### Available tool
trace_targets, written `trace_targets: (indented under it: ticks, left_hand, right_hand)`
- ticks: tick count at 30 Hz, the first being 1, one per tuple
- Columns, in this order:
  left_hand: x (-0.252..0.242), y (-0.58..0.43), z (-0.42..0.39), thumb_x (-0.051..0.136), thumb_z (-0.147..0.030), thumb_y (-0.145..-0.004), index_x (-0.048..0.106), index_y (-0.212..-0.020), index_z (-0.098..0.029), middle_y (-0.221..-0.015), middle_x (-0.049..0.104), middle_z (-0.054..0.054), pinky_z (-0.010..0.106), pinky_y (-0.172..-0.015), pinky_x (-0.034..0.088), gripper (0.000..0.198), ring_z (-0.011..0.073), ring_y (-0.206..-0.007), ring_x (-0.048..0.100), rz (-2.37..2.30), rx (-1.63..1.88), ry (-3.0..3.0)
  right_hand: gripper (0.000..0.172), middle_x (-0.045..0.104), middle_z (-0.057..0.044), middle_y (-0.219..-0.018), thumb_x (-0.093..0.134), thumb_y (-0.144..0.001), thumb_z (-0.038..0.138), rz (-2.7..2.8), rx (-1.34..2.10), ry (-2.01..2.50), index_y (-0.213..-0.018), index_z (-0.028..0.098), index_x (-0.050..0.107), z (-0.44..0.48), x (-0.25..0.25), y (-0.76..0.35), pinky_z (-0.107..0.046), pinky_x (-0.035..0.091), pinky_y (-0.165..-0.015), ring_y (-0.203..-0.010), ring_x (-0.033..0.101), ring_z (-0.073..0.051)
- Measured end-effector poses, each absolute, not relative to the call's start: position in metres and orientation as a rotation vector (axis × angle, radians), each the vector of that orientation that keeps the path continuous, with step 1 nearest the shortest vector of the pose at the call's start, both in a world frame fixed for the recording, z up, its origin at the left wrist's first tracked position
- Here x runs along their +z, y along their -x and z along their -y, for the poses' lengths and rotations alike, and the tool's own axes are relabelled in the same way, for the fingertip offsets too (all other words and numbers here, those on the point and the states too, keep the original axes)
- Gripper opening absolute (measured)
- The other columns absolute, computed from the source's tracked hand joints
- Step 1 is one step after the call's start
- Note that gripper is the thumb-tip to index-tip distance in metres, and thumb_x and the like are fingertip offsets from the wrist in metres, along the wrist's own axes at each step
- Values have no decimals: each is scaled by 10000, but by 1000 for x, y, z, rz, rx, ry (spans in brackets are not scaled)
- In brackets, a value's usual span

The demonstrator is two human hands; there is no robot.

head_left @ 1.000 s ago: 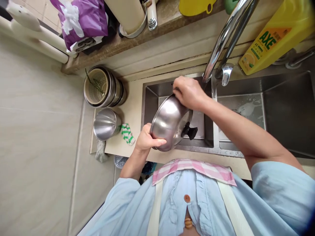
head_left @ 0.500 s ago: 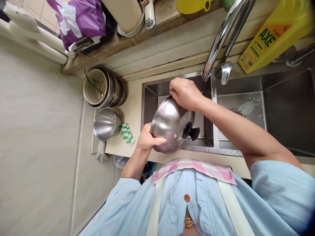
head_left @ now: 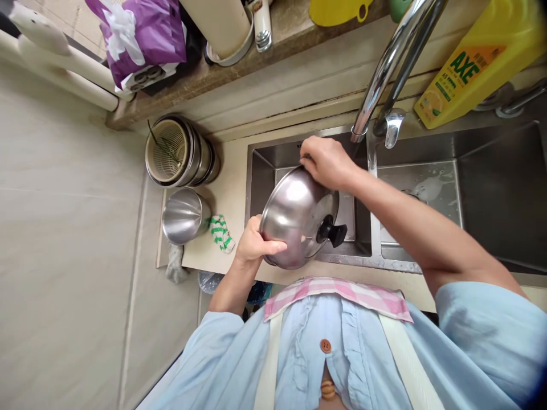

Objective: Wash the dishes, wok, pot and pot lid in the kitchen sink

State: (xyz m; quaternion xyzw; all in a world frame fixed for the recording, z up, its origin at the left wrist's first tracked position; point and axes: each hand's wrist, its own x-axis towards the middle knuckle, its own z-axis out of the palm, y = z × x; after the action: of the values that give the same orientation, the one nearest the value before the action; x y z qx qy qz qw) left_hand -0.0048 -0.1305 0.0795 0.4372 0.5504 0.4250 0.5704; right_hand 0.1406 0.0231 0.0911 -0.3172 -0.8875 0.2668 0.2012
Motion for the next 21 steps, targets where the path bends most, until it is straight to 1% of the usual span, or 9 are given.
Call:
trace_targets:
  ticks: [3,5,7,9,11,14,17,21]
  left_hand:
    - [75,6,131,945,-388,-504,771,-707,-118,-651,725,72,330,-624,594,380,261,-634,713,-1316,990,-1019]
    - [70,10,135,947,-402,-496,775,-748,-116,-675,736,82,358,-654,611,418,283,-664,728,-1316,1047,-973]
    - [65,18,141,958,-404,-470,783,-815,-127,-722,754,96,408,-695,630,476,311,-700,743,-1339,1180,-914]
    - [61,28,146,968,-407,-429,783,-842,-143,-727,757,94,448,-714,640,524,327,-711,750,-1371,1349,-843]
    - [56,36,148,966,-421,-402,780,-849,-157,-710,755,85,476,-741,643,551,342,-747,757,-1381,1495,-760]
    - [50,40,145,955,-430,-385,776,-843,-183,-680,750,65,482,-786,639,550,356,-820,762,-1361,1620,-683]
    - [42,36,141,950,-430,-398,773,-846,-204,-682,754,61,481,-820,630,532,368,-877,758,-1353,1653,-642]
    - [30,32,147,958,-469,-404,750,-842,-168,-715,761,94,513,-831,615,571,388,-895,751,-1315,1515,-665]
  right_hand:
    - [152,686,-104,-995,538,-922,265,2404,834,863,-941,183,665,-29,79,-136,-355,472,-789,-964,602,-255]
    - [97,690,-90,-927,594,-877,263,2329,996,939,-840,190,646,-44,56,-141,-364,484,-804,-954,610,-259]
    - [132,673,-75,-804,660,-823,264,2147,1243,1103,-730,194,598,-61,25,-157,-361,499,-792,-891,626,-254]
    - [147,650,-43,-740,673,-830,323,1678,1539,1214,-779,208,597,-70,-6,-176,-327,517,-713,-782,633,-216]
    - [189,651,-11,-740,684,-818,385,1201,1827,1212,-860,231,582,-67,-31,-189,-297,526,-605,-666,625,-176]
    - [306,651,34,-747,735,-748,423,772,2111,1124,-913,255,539,-45,-54,-194,-263,524,-507,-582,616,-145]
    - [412,638,62,-725,785,-675,459,629,2206,1048,-930,267,525,-25,-67,-186,-235,500,-461,-544,605,-131]
    - [460,598,75,-664,795,-612,501,620,2084,1050,-883,264,508,-29,-75,-179,-218,469,-470,-518,574,-115]
